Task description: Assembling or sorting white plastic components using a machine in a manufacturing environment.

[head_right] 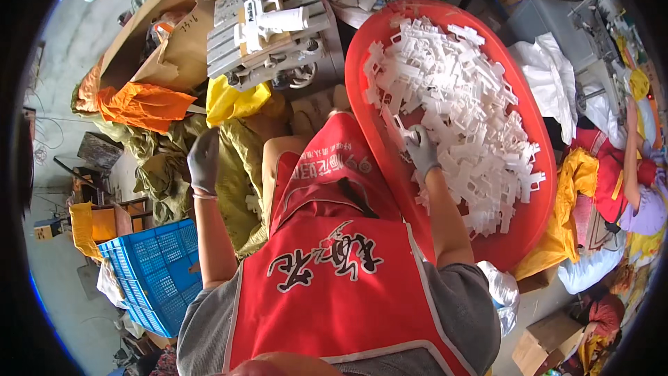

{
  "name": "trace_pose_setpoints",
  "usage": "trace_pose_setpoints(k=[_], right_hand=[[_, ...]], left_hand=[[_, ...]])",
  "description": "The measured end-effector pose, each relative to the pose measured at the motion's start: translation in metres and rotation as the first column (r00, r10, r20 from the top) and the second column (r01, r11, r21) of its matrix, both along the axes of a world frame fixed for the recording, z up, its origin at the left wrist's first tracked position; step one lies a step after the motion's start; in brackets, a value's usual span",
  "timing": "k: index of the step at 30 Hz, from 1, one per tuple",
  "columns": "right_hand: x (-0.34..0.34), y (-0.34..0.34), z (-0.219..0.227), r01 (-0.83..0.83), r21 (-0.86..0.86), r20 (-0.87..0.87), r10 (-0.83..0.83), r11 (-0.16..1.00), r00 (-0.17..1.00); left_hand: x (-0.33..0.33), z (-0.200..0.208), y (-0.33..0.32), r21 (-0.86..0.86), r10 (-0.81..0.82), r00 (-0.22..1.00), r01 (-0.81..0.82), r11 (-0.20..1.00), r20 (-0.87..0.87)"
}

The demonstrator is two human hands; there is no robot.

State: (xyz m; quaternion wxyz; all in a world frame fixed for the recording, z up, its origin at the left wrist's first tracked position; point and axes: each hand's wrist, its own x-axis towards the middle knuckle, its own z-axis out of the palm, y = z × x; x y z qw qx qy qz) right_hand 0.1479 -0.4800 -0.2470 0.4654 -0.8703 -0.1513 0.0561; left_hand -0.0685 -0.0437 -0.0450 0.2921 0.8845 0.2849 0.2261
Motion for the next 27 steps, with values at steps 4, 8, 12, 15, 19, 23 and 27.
trace_pose_setpoints(k=[4, 8, 12, 15, 19, 23, 27], right_hand=[[0.004, -0.015, 0.014, -0.006, -0.179, 0.056, 0.016, 0.984, 0.998], [0.007, -0.01, 0.092, 0.071, -0.245, -0.004, -0.074, 0.967, 0.997], [0.034, -0.011, 0.113, 0.13, 0.012, 0.028, -0.13, 0.991, 0.991], [0.041, 0.012, 0.167, 0.16, 0.295, -0.148, -0.12, 0.942, 0.982], [0.059, 0.057, 0.217, 0.045, 0.686, -0.146, 0.077, 0.726, 0.986], [0.077, 0.128, 0.246, -0.204, 0.843, -0.024, 0.413, 0.498, 0.91], [0.085, 0.202, 0.263, -0.389, 0.772, 0.118, 0.488, 0.503, 0.865]], left_hand=[[0.058, 0.057, 0.002, 0.244, -0.223, 0.946, 0.165, 0.956, 0.234], [0.116, 0.102, -0.001, 0.331, -0.38, 0.891, 0.292, 0.898, 0.247], [0.169, 0.108, 0.008, 0.37, -0.501, 0.85, 0.417, 0.83, 0.164], [0.179, 0.107, 0.02, 0.11, -0.484, 0.872, 0.49, 0.865, -0.077], [0.167, 0.104, 0.017, 0.19, -0.502, 0.846, 0.471, 0.861, 0.181], [0.123, 0.083, 0.038, -0.053, -0.242, 0.844, 0.302, 0.952, 0.479], [0.047, 0.047, 0.051, -0.253, 0.023, 0.852, 0.129, 0.959, 0.522]])
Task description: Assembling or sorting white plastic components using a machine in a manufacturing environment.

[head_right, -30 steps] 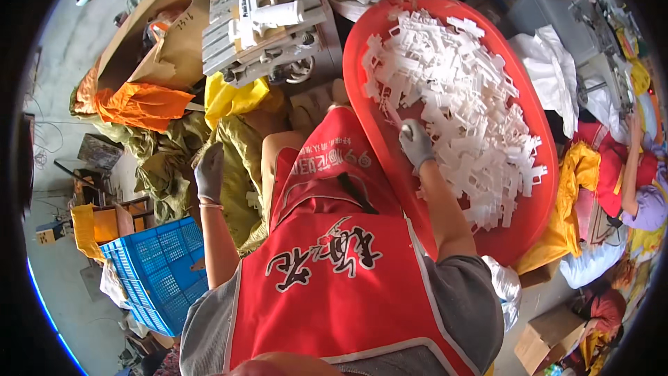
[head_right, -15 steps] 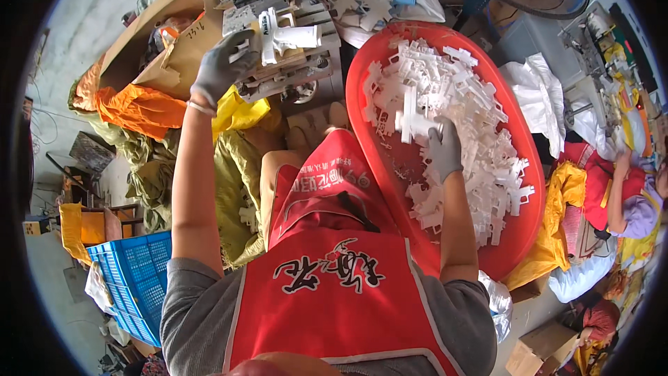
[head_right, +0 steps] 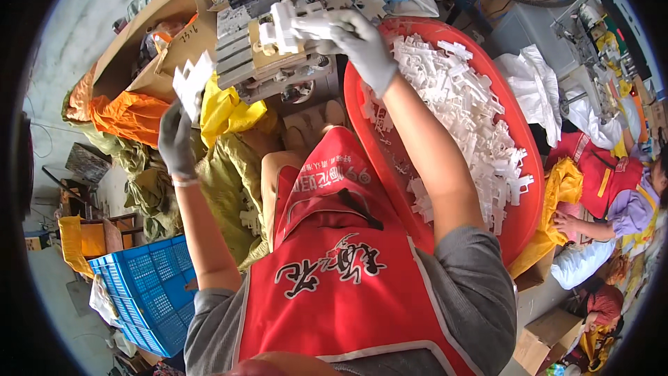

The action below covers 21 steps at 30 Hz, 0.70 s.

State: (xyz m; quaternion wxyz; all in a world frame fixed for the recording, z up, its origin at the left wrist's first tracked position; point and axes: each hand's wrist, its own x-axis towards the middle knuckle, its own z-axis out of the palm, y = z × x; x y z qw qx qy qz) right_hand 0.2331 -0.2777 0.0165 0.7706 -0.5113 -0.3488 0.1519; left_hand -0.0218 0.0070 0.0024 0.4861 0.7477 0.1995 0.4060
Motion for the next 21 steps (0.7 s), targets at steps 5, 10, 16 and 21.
trace_pose_setpoints(k=[5, 10, 16, 21], right_hand=[[-0.004, 0.027, 0.018, 0.103, -0.38, 0.187, -0.033, 0.919, 0.982], [0.004, 0.024, 0.011, 0.129, -0.453, 0.404, 0.074, 0.882, 0.912], [-0.034, -0.034, -0.011, 0.426, -0.274, 0.576, -0.207, 0.862, 0.791], [-0.091, -0.148, -0.175, 0.717, -0.481, 0.691, -0.285, 0.505, 0.664]], left_hand=[[-0.097, -0.046, -0.009, -0.005, 0.262, 0.923, -0.275, 0.962, -0.281], [-0.153, -0.13, -0.005, -0.089, 0.256, 0.918, -0.295, 0.951, -0.304], [-0.169, -0.195, -0.002, -0.105, 0.266, 0.829, -0.359, 0.927, -0.492], [-0.159, -0.259, 0.025, -0.15, 0.089, 0.724, -0.259, 0.954, -0.684]])
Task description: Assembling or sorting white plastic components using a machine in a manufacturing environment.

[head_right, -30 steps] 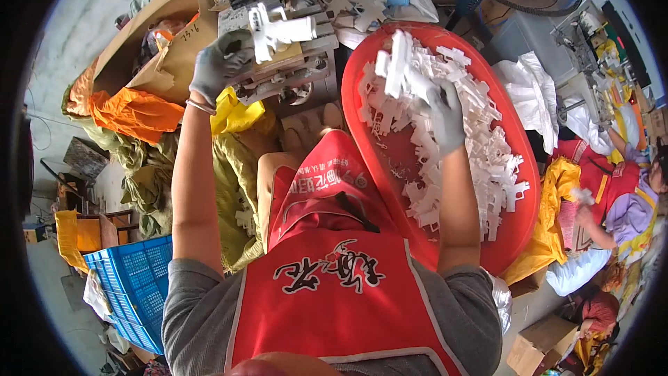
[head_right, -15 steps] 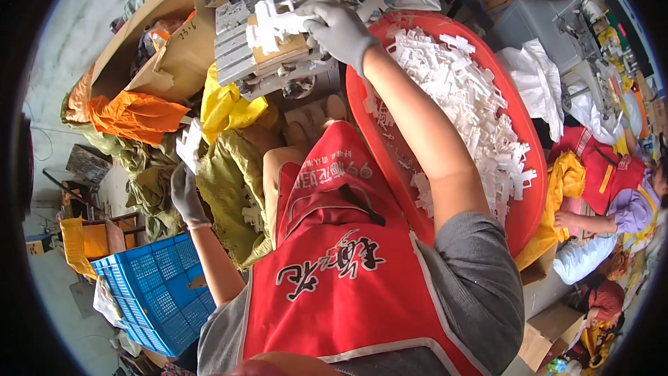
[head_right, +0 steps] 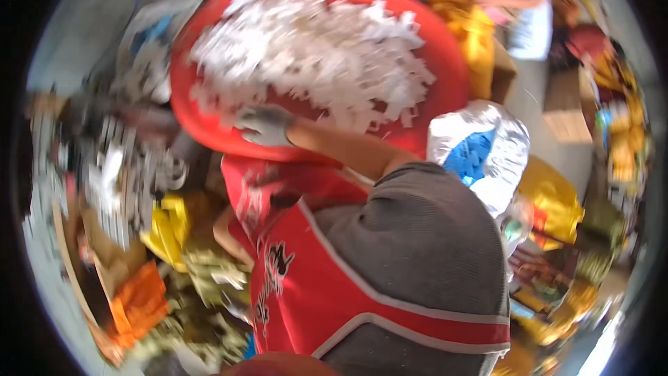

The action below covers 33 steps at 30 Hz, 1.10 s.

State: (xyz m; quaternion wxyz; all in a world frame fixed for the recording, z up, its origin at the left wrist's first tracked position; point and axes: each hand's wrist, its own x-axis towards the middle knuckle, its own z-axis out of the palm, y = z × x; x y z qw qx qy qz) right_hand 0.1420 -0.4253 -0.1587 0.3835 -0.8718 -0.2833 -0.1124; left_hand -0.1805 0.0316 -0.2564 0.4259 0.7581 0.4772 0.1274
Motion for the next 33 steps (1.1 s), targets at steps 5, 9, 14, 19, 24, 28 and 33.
trace_pose_setpoints(k=[5, 9, 14, 19, 24, 28, 33], right_hand=[[-0.064, -0.198, -0.117, 0.751, -0.533, 0.073, -0.863, 0.389, 0.499], [-0.092, -0.272, -0.096, 0.773, -0.631, -0.173, -0.983, 0.069, -0.054], [-0.11, -0.296, -0.17, 0.765, -0.579, -0.598, -0.785, 0.284, -0.161], [-0.084, -0.235, -0.227, 0.803, -0.503, -0.608, -0.791, 0.32, -0.066], [-0.043, -0.146, -0.161, 0.661, -0.519, -0.683, -0.728, 0.542, 0.061], [-0.037, -0.137, -0.149, 0.786, -0.397, -0.694, -0.716, 0.475, 0.082], [-0.028, -0.115, -0.096, 0.638, -0.282, -0.656, -0.629, 0.717, 0.417]], left_hand=[[0.081, -0.036, -0.04, -0.067, -0.214, 0.967, 0.207, 0.976, -0.141], [0.124, -0.052, -0.07, -0.103, -0.318, 0.932, 0.304, 0.947, -0.173], [0.156, -0.049, -0.094, -0.119, -0.385, 0.904, 0.368, 0.922, -0.185], [0.179, -0.042, -0.106, -0.136, -0.421, 0.888, 0.402, 0.906, -0.184], [0.183, -0.053, -0.109, -0.137, -0.431, 0.882, 0.41, 0.902, -0.193], [0.195, -0.052, -0.115, -0.137, -0.474, 0.86, 0.455, 0.88, -0.19], [0.196, -0.049, -0.11, -0.139, -0.481, 0.859, 0.462, 0.876, -0.176]])
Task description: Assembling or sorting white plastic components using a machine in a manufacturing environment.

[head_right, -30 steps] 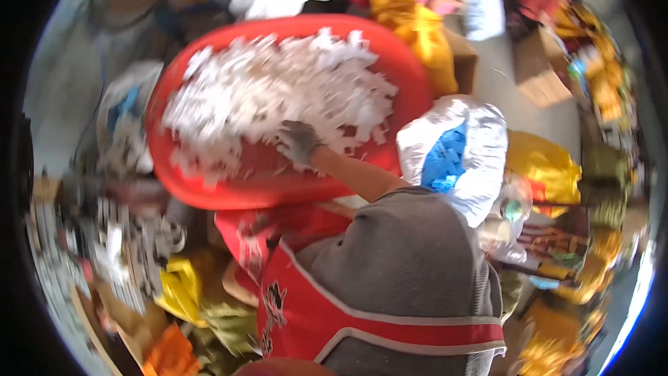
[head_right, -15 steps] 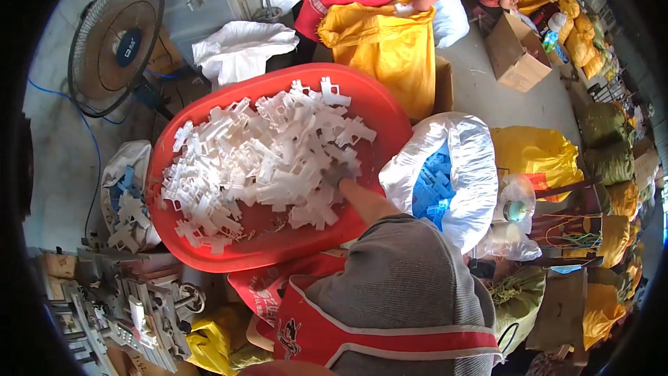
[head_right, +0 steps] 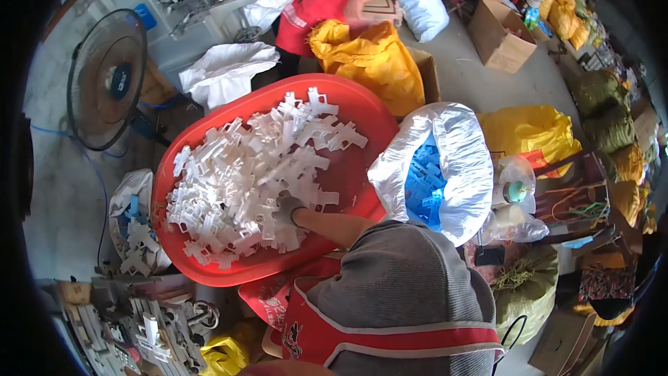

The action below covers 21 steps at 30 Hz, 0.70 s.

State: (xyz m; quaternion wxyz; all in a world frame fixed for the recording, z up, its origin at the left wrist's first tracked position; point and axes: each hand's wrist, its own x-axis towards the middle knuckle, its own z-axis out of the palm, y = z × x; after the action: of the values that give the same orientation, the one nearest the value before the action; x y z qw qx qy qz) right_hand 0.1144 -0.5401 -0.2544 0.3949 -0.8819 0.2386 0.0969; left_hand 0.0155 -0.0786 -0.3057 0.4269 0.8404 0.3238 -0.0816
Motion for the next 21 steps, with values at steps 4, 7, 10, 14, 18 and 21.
trace_pose_setpoints(k=[4, 7, 10, 14, 18, 21], right_hand=[[0.009, 0.013, 0.027, 0.036, -0.029, 0.167, -0.031, 0.999, 0.985], [0.013, 0.017, 0.044, 0.005, 0.035, 0.419, -0.02, 0.999, 0.908], [0.01, 0.02, 0.06, -0.087, 0.062, 0.398, 0.055, 0.994, 0.916], [-0.013, 0.036, 0.052, -0.537, -0.108, 0.307, 0.542, 0.837, 0.782], [-0.017, 0.053, -0.019, -0.647, 0.136, 0.118, 0.636, 0.75, 0.763], [-0.02, 0.042, -0.001, -0.512, 0.543, -0.044, 0.632, 0.665, 0.774]], left_hand=[[-0.005, 0.002, 0.006, -0.017, 0.027, 1.0, -0.027, 1.0, 0.012], [-0.012, 0.006, 0.009, -0.025, 0.053, 0.998, -0.053, 0.998, 0.015], [-0.022, 0.006, 0.017, -0.03, 0.086, 0.996, -0.086, 0.996, 0.013], [-0.024, 0.007, 0.018, -0.033, 0.093, 0.996, -0.093, 0.995, 0.012], [-0.031, 0.013, 0.023, -0.032, 0.112, 0.994, -0.111, 0.993, 0.018], [-0.05, 0.014, 0.037, -0.021, 0.161, 0.987, -0.161, 0.987, 0.017]])
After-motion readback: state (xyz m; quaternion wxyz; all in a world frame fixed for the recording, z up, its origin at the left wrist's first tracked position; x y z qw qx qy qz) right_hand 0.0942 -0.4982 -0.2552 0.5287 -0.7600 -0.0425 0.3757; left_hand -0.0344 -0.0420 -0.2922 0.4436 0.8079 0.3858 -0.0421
